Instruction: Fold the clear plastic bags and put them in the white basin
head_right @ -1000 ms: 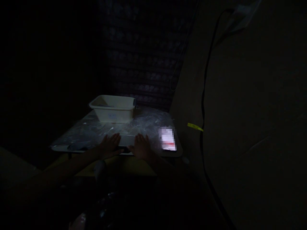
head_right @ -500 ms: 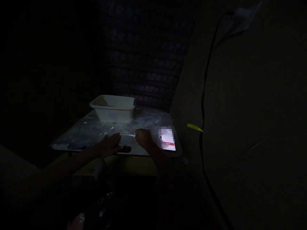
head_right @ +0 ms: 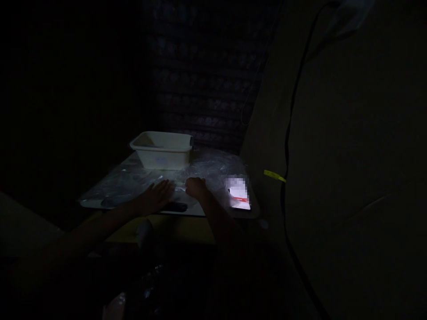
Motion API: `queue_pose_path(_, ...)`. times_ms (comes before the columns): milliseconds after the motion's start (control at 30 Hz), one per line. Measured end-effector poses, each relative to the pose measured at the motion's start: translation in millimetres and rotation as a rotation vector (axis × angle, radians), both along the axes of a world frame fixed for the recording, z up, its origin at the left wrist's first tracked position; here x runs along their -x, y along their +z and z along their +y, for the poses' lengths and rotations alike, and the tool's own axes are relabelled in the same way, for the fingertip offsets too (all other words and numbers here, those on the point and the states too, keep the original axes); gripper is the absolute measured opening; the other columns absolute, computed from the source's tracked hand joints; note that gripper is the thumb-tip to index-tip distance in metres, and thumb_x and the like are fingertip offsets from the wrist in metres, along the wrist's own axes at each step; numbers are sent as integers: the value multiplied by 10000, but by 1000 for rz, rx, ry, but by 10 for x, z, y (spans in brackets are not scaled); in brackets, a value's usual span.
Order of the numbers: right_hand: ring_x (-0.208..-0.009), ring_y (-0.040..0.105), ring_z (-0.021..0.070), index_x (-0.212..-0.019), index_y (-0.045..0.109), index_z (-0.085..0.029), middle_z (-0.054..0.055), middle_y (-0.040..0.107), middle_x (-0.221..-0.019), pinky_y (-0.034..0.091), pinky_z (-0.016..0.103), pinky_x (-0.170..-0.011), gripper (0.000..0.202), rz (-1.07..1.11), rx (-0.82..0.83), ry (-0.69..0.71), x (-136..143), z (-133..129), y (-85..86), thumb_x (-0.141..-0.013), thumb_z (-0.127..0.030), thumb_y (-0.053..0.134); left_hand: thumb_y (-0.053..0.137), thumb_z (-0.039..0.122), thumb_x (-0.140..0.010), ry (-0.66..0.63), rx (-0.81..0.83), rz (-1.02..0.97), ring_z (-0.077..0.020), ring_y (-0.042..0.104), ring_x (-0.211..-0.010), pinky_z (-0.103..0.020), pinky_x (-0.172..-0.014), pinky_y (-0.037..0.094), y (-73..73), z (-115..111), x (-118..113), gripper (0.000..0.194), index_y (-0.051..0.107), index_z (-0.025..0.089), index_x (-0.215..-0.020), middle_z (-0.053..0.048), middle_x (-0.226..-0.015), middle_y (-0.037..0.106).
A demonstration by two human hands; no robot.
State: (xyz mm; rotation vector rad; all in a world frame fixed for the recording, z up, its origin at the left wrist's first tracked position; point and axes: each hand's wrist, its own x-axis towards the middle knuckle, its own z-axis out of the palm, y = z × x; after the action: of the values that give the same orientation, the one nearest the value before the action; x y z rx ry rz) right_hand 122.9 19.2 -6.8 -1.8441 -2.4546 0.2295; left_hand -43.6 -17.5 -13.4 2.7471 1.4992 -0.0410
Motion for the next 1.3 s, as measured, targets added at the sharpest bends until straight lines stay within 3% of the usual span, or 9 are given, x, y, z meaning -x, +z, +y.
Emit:
queue_pose_path(167, -787, 521, 194, -701, 589, -176, 57, 599, -815, 330, 338, -690, 173, 126, 17, -27, -29, 44, 12, -626, -189, 434, 236, 426, -730, 106, -27, -274, -239, 245, -1123, -361, -897, 189, 134, 115, 64, 607, 296, -3, -1156, -200, -1216, 289)
queue_pose_path(300, -671, 520, 139, -595, 576, -149, 23, 589, -671, 353, 247, -602, 100, 497, 62, -5, -118, 82, 45, -591, -175, 480, 372, 422, -662, 295, 71, -751, -232, 410, -1005, -321, -855, 274, 238, 213, 81, 503, 485, 57, -990, -164, -1068, 477)
queue_pose_path(533, -494, 429, 62, -510, 535, -138, -44, 493, -490, 319, 207, -528, 34, 1237, 164, -27, -247, 4, 149, -535, -161, 539, 551, 194, -554, 573, 745, -1649, -144, 557, -666, -269, -653, 419, 234, 303, -19, 121, 519, 135, -655, -42, -677, 584)
queue_pose_path(667, -512, 434, 57, -571, 547, -156, -48, 506, -527, 313, 202, -527, 64, 1603, 272, 16, -255, -50, 177, -527, -197, 569, 537, 241, -607, 617, 1098, -1717, -146, 559, -591, -270, -614, 441, 282, 287, -158, 132, 504, 114, -593, -69, -580, 576)
queue_pose_path(800, -565, 460, 70, -565, 541, -162, -32, 530, -576, 331, 209, -563, 64, 1788, 316, 59, -230, -69, 233, -524, -194, 579, 475, 386, -650, 492, 1407, -1655, -166, 555, -576, -290, -583, 448, 411, 228, -340, 302, 507, 96, -571, -97, -554, 568)
queue_pose_path(900, -559, 456, 69, -564, 542, -166, -35, 523, -566, 335, 210, -571, 60, 1823, 295, 76, -232, -69, 251, -528, -198, 576, 490, 285, -656, 398, 1287, -1733, -124, 538, -539, -237, -530, 432, 443, 231, -462, 190, 523, 103, -615, -51, -559, 563)
queue_pose_path(1000, -531, 446, 64, -555, 541, -163, -42, 505, -542, 328, 203, -542, 58, 1778, 313, 62, -256, -67, 231, -527, -201, 575, 540, 173, -601, 387, 883, -1815, -74, 491, -468, -176, -448, 375, 400, 278, -525, 59, 525, 117, -613, 4, -528, 536)
queue_pose_path(1100, -516, 443, 66, -557, 543, -154, -40, 495, -525, 317, 202, -513, 81, 1695, 361, 42, -281, -62, 198, -537, -228, 570, 588, 213, -556, 330, 592, -1734, -42, 397, -384, -166, -394, 306, 343, 316, -524, 135, 500, 116, -523, 45, -431, 452)
queue_pose_path(1300, -449, 388, 53, -521, 512, -154, -61, 420, -453, 286, 200, -469, 158, 1665, 225, -35, -305, -30, 177, -534, -299, 574, 606, 293, -521, 226, 557, -1463, -54, 409, -434, -189, -446, 319, 329, 266, -505, 209, 546, 99, -571, 28, -477, 484)
